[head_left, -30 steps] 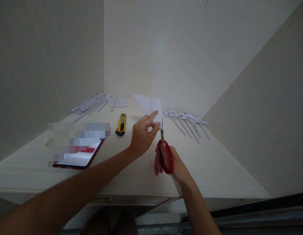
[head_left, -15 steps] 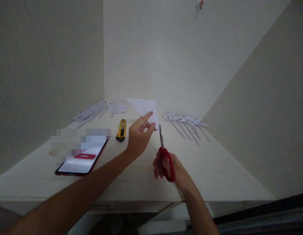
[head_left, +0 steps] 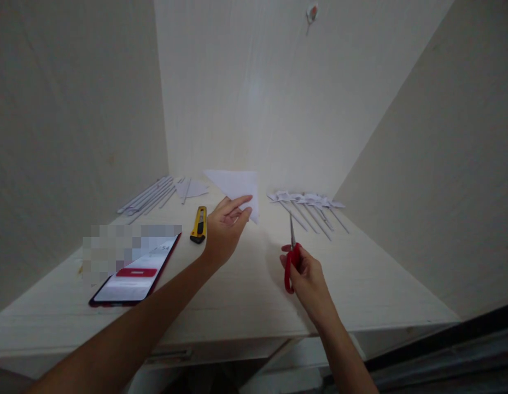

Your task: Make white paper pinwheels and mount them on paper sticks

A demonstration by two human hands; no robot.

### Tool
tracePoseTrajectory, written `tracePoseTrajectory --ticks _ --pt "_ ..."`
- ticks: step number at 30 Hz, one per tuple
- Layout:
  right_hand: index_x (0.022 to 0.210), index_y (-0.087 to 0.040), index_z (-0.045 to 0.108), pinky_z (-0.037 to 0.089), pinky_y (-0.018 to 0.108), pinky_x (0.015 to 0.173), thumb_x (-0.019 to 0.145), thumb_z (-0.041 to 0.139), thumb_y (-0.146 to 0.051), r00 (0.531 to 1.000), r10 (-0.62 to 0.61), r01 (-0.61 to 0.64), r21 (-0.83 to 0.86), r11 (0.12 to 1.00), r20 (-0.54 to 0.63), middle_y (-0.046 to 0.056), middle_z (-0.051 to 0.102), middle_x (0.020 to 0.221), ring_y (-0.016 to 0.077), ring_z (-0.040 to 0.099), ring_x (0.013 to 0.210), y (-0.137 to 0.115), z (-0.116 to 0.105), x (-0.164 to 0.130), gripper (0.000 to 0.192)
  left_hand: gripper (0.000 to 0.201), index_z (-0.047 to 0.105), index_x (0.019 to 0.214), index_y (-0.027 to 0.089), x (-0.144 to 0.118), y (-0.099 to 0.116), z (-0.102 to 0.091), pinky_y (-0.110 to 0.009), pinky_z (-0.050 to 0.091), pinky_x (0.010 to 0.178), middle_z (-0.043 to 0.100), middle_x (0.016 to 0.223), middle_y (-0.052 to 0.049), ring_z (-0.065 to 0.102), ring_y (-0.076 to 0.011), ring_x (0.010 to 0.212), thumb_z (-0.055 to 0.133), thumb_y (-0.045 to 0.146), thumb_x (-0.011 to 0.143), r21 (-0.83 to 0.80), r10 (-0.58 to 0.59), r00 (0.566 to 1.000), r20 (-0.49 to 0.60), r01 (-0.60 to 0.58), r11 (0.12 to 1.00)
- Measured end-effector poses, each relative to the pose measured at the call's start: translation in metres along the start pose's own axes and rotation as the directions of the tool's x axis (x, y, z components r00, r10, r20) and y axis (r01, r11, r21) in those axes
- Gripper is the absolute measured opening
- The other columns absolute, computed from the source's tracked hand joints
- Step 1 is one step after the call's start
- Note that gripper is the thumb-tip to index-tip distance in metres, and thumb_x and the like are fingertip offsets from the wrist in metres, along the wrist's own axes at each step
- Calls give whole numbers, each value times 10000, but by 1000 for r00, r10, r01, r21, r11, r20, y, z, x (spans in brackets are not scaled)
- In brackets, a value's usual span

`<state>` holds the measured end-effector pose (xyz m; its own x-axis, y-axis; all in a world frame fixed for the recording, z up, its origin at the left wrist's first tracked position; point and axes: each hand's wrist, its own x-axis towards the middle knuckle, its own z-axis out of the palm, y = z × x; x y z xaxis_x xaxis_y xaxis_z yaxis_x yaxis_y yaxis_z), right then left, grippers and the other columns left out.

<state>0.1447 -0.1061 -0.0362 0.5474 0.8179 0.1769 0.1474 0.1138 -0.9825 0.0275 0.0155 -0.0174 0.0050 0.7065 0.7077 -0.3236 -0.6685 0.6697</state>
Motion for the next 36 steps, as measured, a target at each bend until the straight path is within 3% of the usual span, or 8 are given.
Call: tracePoseTrajectory --ticks 4,12,15,19,24,26,30,36 --pt "776 -190 464 390 231 521 609 678 -369 1000 8 -9 -10 1000 -24 -18 464 713 102 437 605 -3 8 0 326 272 673 968 161 0 1 -2 -185 481 588 571 692 9 515 -59 590 632 135 700 110 46 999 -3 -45 993" --pt "710 -161 477 299 214 521 631 660 -313 874 142 -114 -88 990 466 -49 415 615 72 358 554 -15 8 4 251 274 675 981 177 -1 -2 -2 -199 483 603 588 690 0 506 -75 597 639 149 711 131 64 998 10 -65 989" --pt "652 -149 514 305 230 523 612 666 -342 887 197 -140 -163 977 418 -36 449 580 81 381 535 -9 7 6 249 275 675 983 177 0 -2 -2 -196 484 607 590 699 1 508 -71 597 639 146 712 127 69 998 7 -69 989" --pt "530 -157 502 292 252 491 608 671 -338 911 269 -72 -522 850 312 -29 442 485 91 362 470 -2 3 13 259 270 682 964 162 0 0 -2 -177 478 584 563 653 13 512 -65 586 648 132 698 141 67 998 5 -67 988" --pt "559 -176 479 309 265 512 655 630 -208 959 -131 279 -755 593 251 3 512 540 122 424 506 -7 -3 28 181 264 687 954 159 0 1 -2 -182 489 598 618 693 -7 543 -71 606 656 140 692 132 43 999 -1 -42 990" --pt "640 -177 490 338 265 525 693 594 -201 891 -394 425 -720 549 225 13 533 595 130 455 533 -6 -4 31 119 246 690 944 171 0 -1 -3 -192 497 612 650 730 -18 562 -77 624 654 160 701 108 30 999 -12 -29 994" --pt "739 -191 459 391 261 541 773 524 -245 646 -762 636 -590 498 52 14 510 665 133 491 582 8 -4 30 92 199 701 907 185 1 -3 -5 -214 509 667 688 790 -31 598 -90 670 647 190 716 66 -8 999 -54 12 998" --pt "722 -175 499 407 281 555 710 558 -213 855 -437 513 -583 629 280 24 538 676 142 487 589 26 3 34 71 191 706 885 167 3 -2 -4 -229 518 646 700 784 -46 618 -112 672 649 199 705 41 -39 997 -73 42 998"
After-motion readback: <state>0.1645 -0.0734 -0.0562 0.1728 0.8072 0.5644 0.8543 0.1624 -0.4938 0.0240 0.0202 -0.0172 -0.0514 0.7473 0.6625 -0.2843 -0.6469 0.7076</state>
